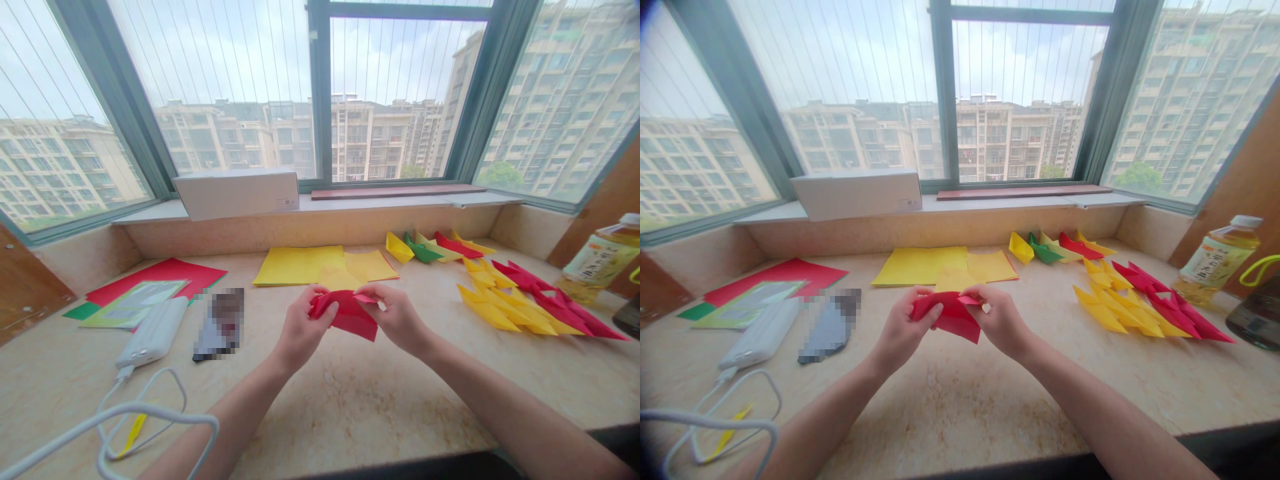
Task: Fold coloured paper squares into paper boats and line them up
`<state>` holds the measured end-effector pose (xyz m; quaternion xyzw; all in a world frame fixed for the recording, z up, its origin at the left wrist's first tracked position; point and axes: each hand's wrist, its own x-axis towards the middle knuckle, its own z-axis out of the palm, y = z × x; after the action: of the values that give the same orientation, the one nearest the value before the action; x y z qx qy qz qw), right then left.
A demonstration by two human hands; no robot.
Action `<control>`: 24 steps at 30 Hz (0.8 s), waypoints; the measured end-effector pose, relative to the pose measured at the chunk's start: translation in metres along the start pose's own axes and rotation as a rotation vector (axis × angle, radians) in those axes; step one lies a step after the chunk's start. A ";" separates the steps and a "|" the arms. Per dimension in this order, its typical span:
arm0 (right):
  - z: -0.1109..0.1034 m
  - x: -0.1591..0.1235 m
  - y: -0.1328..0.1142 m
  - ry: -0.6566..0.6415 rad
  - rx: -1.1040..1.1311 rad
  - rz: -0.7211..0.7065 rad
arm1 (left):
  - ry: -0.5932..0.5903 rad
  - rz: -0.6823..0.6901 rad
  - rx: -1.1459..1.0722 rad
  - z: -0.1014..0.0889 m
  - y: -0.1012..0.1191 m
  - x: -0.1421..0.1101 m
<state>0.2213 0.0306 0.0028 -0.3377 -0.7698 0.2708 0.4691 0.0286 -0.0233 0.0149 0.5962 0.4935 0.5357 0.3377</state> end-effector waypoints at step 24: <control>0.003 -0.005 -0.001 -0.195 0.168 0.096 | -0.452 -0.211 -0.141 -0.008 0.013 0.000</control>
<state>0.2202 0.0260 -0.0008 -0.3056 -0.7693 0.3880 0.4052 0.0242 -0.0280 0.0286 0.6209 0.4264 0.3840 0.5342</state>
